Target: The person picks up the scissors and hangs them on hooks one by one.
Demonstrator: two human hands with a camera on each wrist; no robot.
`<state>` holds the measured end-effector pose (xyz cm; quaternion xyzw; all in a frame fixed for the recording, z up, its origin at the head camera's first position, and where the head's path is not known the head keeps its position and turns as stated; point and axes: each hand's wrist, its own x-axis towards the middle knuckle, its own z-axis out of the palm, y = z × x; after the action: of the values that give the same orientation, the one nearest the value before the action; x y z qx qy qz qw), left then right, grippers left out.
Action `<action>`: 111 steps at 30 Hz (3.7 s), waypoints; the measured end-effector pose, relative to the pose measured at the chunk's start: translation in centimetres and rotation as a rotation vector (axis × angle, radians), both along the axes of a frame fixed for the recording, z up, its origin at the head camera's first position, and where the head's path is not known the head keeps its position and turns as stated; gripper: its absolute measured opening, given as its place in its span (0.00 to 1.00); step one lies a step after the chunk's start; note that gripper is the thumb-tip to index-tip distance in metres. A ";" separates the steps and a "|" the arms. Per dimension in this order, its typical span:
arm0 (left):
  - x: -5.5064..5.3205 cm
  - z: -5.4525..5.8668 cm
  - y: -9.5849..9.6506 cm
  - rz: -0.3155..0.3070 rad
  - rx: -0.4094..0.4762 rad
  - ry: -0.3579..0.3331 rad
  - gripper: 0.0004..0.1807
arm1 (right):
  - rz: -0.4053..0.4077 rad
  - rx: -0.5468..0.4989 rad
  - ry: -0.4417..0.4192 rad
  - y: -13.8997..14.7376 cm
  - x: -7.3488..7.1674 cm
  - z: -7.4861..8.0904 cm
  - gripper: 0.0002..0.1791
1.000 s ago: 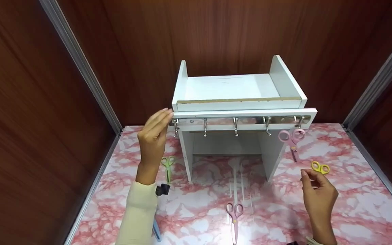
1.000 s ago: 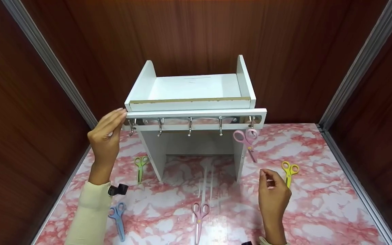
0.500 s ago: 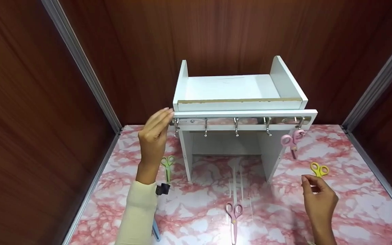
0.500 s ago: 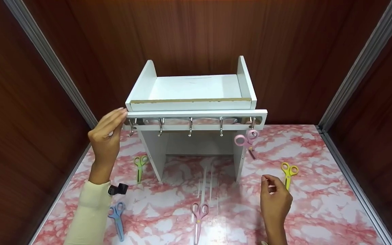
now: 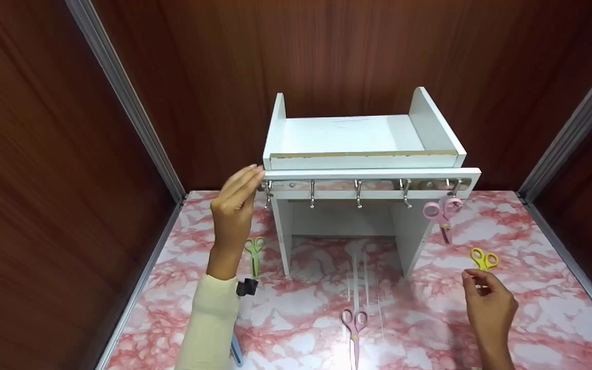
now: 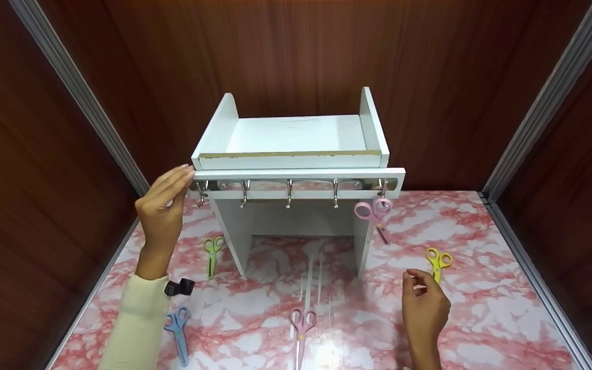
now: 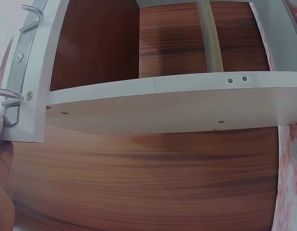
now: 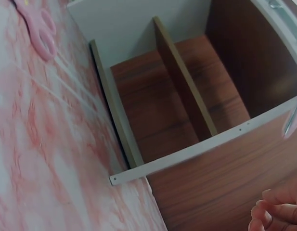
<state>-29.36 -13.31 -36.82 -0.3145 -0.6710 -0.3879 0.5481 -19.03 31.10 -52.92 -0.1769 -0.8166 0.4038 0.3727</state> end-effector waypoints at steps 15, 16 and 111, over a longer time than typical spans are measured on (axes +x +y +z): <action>-0.1 0.1 0.0 0.001 0.009 0.006 0.14 | -0.044 0.003 -0.069 1.8 -1.0 -1.6 0.08; -0.1 0.1 0.0 0.001 0.009 0.006 0.14 | -0.043 0.001 -0.071 1.9 -1.1 -1.8 0.09; -0.2 0.0 0.0 -0.009 0.000 0.008 0.14 | -0.058 -0.071 -0.580 7.9 -3.0 -7.0 0.32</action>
<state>-29.54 -13.33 -36.78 -0.3191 -0.6674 -0.3888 0.5492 -21.99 39.00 -59.95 -0.3212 -0.8690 0.3538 0.1289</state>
